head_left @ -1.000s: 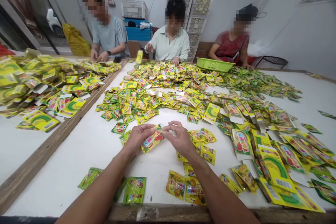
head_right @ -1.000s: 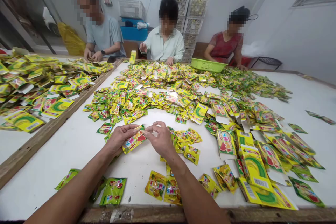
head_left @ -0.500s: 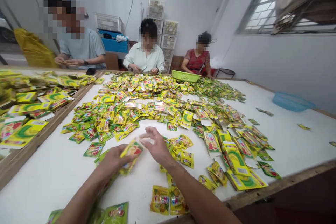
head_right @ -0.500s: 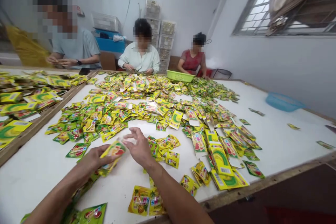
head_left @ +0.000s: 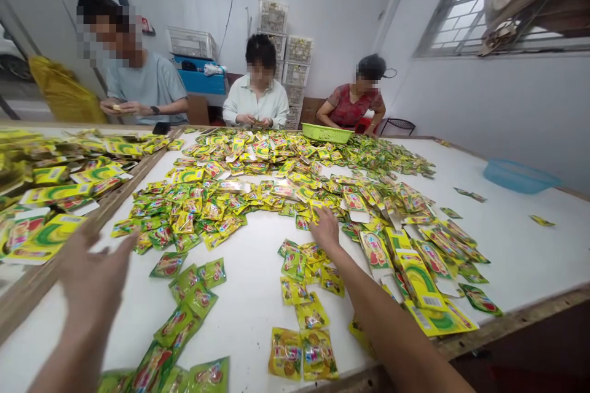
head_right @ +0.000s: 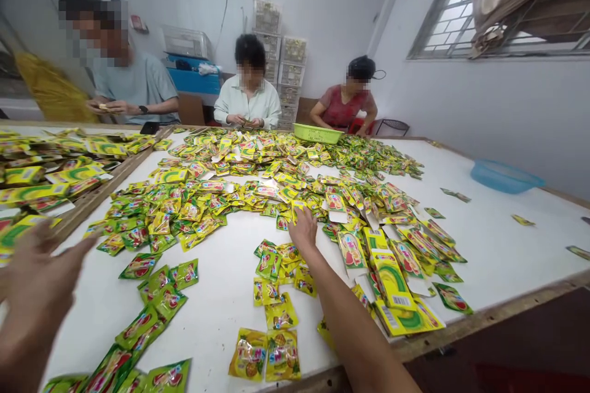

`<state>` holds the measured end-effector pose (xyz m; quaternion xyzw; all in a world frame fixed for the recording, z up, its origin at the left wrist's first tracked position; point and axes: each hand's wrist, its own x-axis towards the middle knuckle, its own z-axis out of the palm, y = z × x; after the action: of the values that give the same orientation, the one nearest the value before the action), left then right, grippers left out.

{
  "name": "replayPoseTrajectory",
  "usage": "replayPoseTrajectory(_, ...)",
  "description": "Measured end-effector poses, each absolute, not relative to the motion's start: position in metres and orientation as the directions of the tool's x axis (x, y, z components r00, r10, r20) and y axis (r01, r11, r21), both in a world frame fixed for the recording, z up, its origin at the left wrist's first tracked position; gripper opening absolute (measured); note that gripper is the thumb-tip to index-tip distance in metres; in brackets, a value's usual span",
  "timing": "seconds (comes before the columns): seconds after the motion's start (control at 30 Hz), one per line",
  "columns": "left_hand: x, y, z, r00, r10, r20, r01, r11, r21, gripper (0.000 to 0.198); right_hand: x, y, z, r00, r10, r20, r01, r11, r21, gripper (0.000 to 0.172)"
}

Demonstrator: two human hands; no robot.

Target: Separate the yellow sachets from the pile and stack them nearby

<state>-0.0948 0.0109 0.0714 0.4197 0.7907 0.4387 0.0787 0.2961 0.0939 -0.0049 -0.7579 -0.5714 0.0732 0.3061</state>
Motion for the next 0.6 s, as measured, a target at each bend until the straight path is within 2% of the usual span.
replayPoseTrajectory(0.03, -0.076, 0.022, 0.065, -0.616, 0.751, 0.237, 0.568, 0.215, 0.795, 0.072, 0.289, 0.087, -0.001, 0.323, 0.907, 0.271, 0.807, -0.114, -0.579, 0.041)
replayPoseTrajectory(0.1, -0.038, 0.035, 0.055, -0.423, 0.84, 0.339, 0.651, 0.022, 0.759, 0.071, 0.272, 0.07, 0.01, 0.321, 0.904, 0.281, 0.719, -0.039, -0.694, 0.036)
replayPoseTrajectory(0.17, -0.006, 0.036, 0.045, -0.134, 0.886, 0.443, 0.696, -0.234, 0.679, 0.071, 0.253, 0.052, 0.022, 0.227, 0.959, 0.17, 0.57, 0.011, -0.821, 0.033)
replayPoseTrajectory(0.2, 0.005, 0.034, 0.041, -0.005, 0.892, 0.452, 0.675, -0.33, 0.659, 0.07, 0.242, 0.043, 0.028, 0.113, 0.991, 0.071, 0.497, 0.005, -0.868, 0.034)
replayPoseTrajectory(0.23, 0.014, 0.031, 0.037, 0.104, 0.904, 0.414, 0.634, -0.381, 0.674, 0.065, 0.233, 0.035, 0.031, -0.042, 0.999, -0.012, 0.424, 0.007, -0.906, 0.035)
replayPoseTrajectory(0.3, 0.021, 0.025, 0.03, 0.265, 0.935, 0.236, 0.549, -0.348, 0.76, 0.045, 0.217, 0.026, 0.034, -0.284, 0.956, -0.075, 0.319, 0.02, -0.948, 0.036)
replayPoseTrajectory(0.37, 0.019, 0.021, 0.023, 0.334, 0.941, 0.051, 0.489, -0.219, 0.845, 0.03, 0.212, 0.027, 0.033, -0.335, 0.94, -0.068, 0.336, 0.052, -0.94, 0.036)
replayPoseTrajectory(0.43, 0.014, 0.02, 0.017, 0.307, 0.951, -0.047, 0.439, -0.098, 0.893, 0.029, 0.219, 0.039, 0.027, -0.171, 0.984, -0.041, 0.521, 0.055, -0.852, 0.037)
replayPoseTrajectory(0.5, 0.01, 0.02, 0.011, 0.228, 0.969, -0.092, 0.389, -0.004, 0.921, 0.033, 0.235, 0.057, 0.02, 0.093, 0.995, 0.037, 0.77, -0.049, -0.636, 0.036)
replayPoseTrajectory(0.57, 0.01, 0.021, 0.008, 0.16, 0.976, -0.145, 0.348, 0.082, 0.934, 0.039, 0.252, 0.074, 0.01, 0.191, 0.98, 0.058, 0.899, -0.151, -0.411, 0.038)
replayPoseTrajectory(0.6, 0.01, 0.022, 0.006, 0.141, 0.976, -0.169, 0.324, 0.116, 0.939, 0.042, 0.257, 0.08, 0.006, 0.192, 0.98, 0.055, 0.922, -0.161, -0.352, 0.043)
